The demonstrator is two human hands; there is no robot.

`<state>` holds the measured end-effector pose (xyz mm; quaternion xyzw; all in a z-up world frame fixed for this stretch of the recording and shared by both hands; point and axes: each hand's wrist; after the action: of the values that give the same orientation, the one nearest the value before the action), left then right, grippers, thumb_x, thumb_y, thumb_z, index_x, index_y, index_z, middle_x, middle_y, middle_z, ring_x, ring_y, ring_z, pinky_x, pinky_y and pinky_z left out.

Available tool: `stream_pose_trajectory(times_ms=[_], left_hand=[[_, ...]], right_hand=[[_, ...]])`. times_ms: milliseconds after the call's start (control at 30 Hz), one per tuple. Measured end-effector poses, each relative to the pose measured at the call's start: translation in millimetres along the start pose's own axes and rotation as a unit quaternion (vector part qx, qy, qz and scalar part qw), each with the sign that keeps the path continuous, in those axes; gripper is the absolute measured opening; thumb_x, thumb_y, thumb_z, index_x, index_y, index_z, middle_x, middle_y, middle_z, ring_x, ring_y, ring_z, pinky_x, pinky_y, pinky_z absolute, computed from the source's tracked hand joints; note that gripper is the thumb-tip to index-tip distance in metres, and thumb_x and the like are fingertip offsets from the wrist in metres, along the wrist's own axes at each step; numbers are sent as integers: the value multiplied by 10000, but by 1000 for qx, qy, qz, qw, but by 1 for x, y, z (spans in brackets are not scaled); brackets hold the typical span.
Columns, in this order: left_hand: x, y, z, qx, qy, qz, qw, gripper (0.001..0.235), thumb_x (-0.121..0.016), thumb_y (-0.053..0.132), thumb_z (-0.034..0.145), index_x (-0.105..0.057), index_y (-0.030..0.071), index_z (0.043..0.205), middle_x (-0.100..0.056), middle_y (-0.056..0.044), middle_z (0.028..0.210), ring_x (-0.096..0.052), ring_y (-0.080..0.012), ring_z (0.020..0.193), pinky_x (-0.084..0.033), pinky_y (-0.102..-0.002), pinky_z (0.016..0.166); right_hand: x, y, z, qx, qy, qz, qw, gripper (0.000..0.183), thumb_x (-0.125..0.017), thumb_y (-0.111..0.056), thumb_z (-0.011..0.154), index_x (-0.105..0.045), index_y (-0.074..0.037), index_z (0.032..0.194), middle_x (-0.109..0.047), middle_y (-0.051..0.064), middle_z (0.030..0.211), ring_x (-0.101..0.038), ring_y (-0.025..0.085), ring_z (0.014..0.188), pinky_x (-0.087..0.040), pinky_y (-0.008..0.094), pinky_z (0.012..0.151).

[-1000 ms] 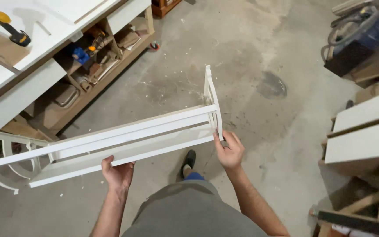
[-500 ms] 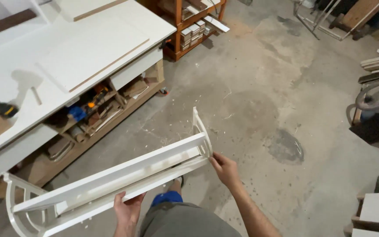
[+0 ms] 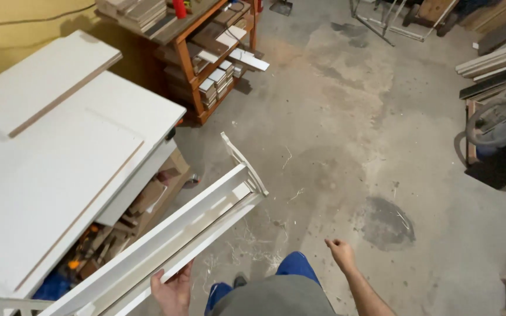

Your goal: Assembling a white wooden shelf unit using a power drill and screws

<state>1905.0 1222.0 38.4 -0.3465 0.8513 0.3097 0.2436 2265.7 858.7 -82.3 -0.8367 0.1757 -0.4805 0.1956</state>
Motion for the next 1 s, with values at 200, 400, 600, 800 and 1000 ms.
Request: stream_pose_trajectory(times_ms=[200,400,600,800,1000], left_hand=[[-160,-64,87,-61,36,12,997,546,-575,176,787,-540,-42,1286,-632,-255,1174,-682,-411,987,-660,-509,844],[-283,-148,174,-86,63,7,994,400,-609,165,743,-581,-15,1098,-675,-176,1004,-663,-341,798,-616,-439,676],[-382,-200,206,-91,104,-25,990,720,-618,160,784,-343,-84,1403,-501,-212,1111,-607,-368,965,-647,-473,927],[-442,-234,260,-158,123,-40,979,468,-607,179,750,-528,18,1182,-663,-187,1073,-678,-374,984,-658,-503,836],[-504,-254,318,-204,92,-65,973,584,-652,219,761,-608,46,1317,-717,-150,1174,-704,-356,1078,-666,-508,911]], right_hand=[[-9,5,183,-222,-96,184,953,484,-743,-340,975,-686,29,1283,-647,158,859,-532,230,663,-397,398,596],[20,-31,382,-226,-163,233,932,295,-727,-246,1004,-684,46,993,-630,166,736,-566,250,576,-426,402,544],[118,-220,501,-144,-219,110,959,315,-699,-313,1011,-679,-5,946,-656,133,804,-582,230,675,-462,401,674],[123,-366,625,40,-191,101,976,311,-658,-312,1012,-744,-18,1067,-717,109,892,-656,209,774,-512,399,725],[94,-512,702,77,-236,59,967,308,-681,-318,987,-722,-16,1037,-706,108,862,-621,185,721,-505,348,666]])
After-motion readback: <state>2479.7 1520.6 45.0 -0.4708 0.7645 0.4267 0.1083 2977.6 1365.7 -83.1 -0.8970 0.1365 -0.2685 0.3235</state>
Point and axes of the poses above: each hand's wrist, its own z-axis towards the middle knuckle, its own x-axis out of the back of the hand, y = z × x
